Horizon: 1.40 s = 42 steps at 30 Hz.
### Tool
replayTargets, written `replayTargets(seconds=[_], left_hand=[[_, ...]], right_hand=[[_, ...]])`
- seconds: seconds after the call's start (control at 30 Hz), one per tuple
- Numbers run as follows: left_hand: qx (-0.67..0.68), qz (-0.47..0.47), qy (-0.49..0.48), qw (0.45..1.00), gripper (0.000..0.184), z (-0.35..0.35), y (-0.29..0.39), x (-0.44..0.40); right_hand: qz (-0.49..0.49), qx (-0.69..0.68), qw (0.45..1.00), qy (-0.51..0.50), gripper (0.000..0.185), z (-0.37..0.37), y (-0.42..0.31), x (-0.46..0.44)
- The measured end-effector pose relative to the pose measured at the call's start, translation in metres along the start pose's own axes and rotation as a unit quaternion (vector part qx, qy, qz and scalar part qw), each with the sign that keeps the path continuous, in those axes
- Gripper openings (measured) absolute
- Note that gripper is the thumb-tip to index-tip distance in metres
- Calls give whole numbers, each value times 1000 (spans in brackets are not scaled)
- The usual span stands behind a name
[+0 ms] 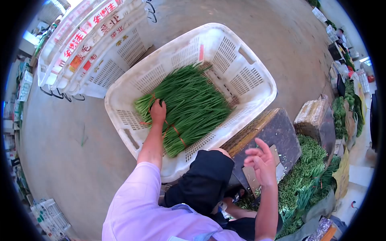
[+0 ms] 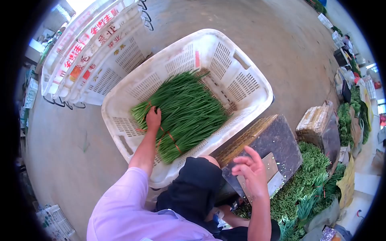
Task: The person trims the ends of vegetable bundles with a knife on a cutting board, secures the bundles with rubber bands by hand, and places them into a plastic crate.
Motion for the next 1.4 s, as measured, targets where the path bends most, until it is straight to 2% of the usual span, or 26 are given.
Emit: replayTargets(seconds=[0.07, 0.13, 0.17, 0.23, 0.27, 0.33, 0.53, 0.7, 0.77, 0.83, 0.87, 0.9, 0.93, 0.97, 1.0, 1.03, 1.07, 1.1, 1.13, 1.17, 1.2, 1.23, 1.3, 1.33, 1.37, 1.4], left_hand=[[-18, -10, 45, 999, 37, 7, 2, 2], [-183, -190, 75, 962, 39, 6, 40, 6], [-185, -189, 76, 961, 39, 9, 41, -1], [-313, -214, 155, 912, 44, 24, 55, -7], [-312, -214, 152, 913, 44, 29, 52, -9], [-285, -78, 81, 952, 51, 31, 14, -27], [-200, -115, 120, 966, 50, 23, -10, -34], [-129, -79, 62, 987, 46, 21, -29, -52], [-243, -156, 106, 951, 48, -17, -79, -71], [-388, -330, -83, 857, 51, -30, -33, -51], [-239, -207, -145, 938, 57, -21, -45, -68], [-76, -76, -157, 982, 65, -9, -59, -79], [-217, -116, -139, 959, 71, -14, -53, -97], [-224, -44, -160, 961, 68, -15, -60, -104], [-252, -103, -210, 939, 64, -45, -33, -62], [-297, -222, -333, 867, 59, -109, -6, 36], [-329, -349, -468, 742, 54, -155, 30, 181], [-349, -465, -570, 580, 50, -168, 57, 323], [-366, -557, -623, 410, 46, -166, 66, 437], [-383, -625, -625, 267, 42, -157, 63, 510], [-403, -661, -610, 171, 39, -151, 54, 548], [-407, -671, -598, 166, 39, -151, 54, 550], [-465, -705, -526, 99, 39, -149, 57, 550], [-435, -724, -525, 107, 41, -138, 66, 556], [-408, -731, -532, 132, 39, -127, 76, 554], [-389, -718, -541, 200, 37, -118, 99, 535]], right_hand=[[11, -43, 999, 19, 54, 17, 12, 15], [14, -54, 998, 35, 52, 31, 26, 28], [20, -59, 997, 55, 50, 39, 30, 33], [24, -58, 996, 57, 46, 46, 38, 41], [20, -62, 996, 59, 45, 51, 45, 44], [14, -65, 995, 70, 45, 58, 53, 47], [-18, -53, 995, 77, 44, 58, 74, 38], [-24, -48, 997, 46, 46, 43, 71, 28], [-21, -28, 999, 38, 46, 38, 54, 42], [13, -25, 999, 41, 47, 50, 40, 80], [48, -27, 995, 85, 41, 58, 27, 108], [80, -28, 990, 116, 36, 68, 15, 141], [99, -11, 978, 182, 28, 90, 11, 188], [107, 2, 968, 228, 21, 108, 14, 227], [167, -31, 934, 314, 13, 125, 16, 277], [175, -28, 908, 379, 13, 144, 18, 323], [206, -51, 873, 438, 13, 162, 25, 373], [221, -48, 837, 498, 13, 184, 42, 422], [189, -51, 803, 564, 13, 208, 69, 472], [156, -39, 776, 610, 14, 224, 91, 514], [109, -67, 751, 647, 15, 238, 125, 549], [45, -61, 728, 681, 17, 255, 161, 584], [-13, -15, 734, 679, 18, 274, 197, 617], [-6, -22, 737, 676, 18, 282, 207, 621], [-74, 71, 725, 681, 22, 293, 213, 624], [-139, 165, 705, 675, 28, 301, 214, 623]])
Point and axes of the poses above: each hand's wrist, its own x-axis away from the middle knuckle, its own z-axis out of the back of the hand, y = z × x, the point moved 9 cm from there along -x, towards the middle knuckle, and after that the axes turned 5 degrees about -y, right-handed, at the moved point
